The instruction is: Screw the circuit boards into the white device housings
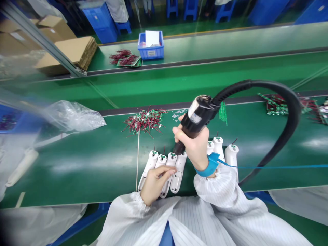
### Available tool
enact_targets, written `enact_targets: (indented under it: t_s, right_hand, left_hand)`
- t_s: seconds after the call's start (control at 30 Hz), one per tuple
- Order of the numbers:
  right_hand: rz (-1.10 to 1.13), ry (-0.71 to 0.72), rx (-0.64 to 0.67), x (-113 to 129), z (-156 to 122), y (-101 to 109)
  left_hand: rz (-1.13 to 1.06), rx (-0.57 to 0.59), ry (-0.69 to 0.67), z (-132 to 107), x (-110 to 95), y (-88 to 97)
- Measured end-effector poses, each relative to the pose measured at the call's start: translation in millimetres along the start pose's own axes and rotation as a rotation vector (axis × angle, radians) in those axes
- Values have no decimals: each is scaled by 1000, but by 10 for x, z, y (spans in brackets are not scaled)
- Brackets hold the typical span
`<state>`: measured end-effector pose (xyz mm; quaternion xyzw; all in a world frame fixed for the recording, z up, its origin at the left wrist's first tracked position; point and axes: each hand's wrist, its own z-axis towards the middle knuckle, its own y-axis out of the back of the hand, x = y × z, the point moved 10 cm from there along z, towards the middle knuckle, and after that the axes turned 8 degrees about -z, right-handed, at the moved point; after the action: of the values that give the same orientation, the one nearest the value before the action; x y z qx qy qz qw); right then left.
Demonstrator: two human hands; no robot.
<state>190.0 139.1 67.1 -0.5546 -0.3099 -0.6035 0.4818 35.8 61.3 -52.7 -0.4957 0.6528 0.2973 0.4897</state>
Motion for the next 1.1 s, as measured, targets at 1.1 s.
enact_targets:
  t_s: [1.1]
  right_hand:
    - [282, -144, 107, 309, -60, -137]
  left_hand:
    - [-53, -30, -44, 17, -247, -14]
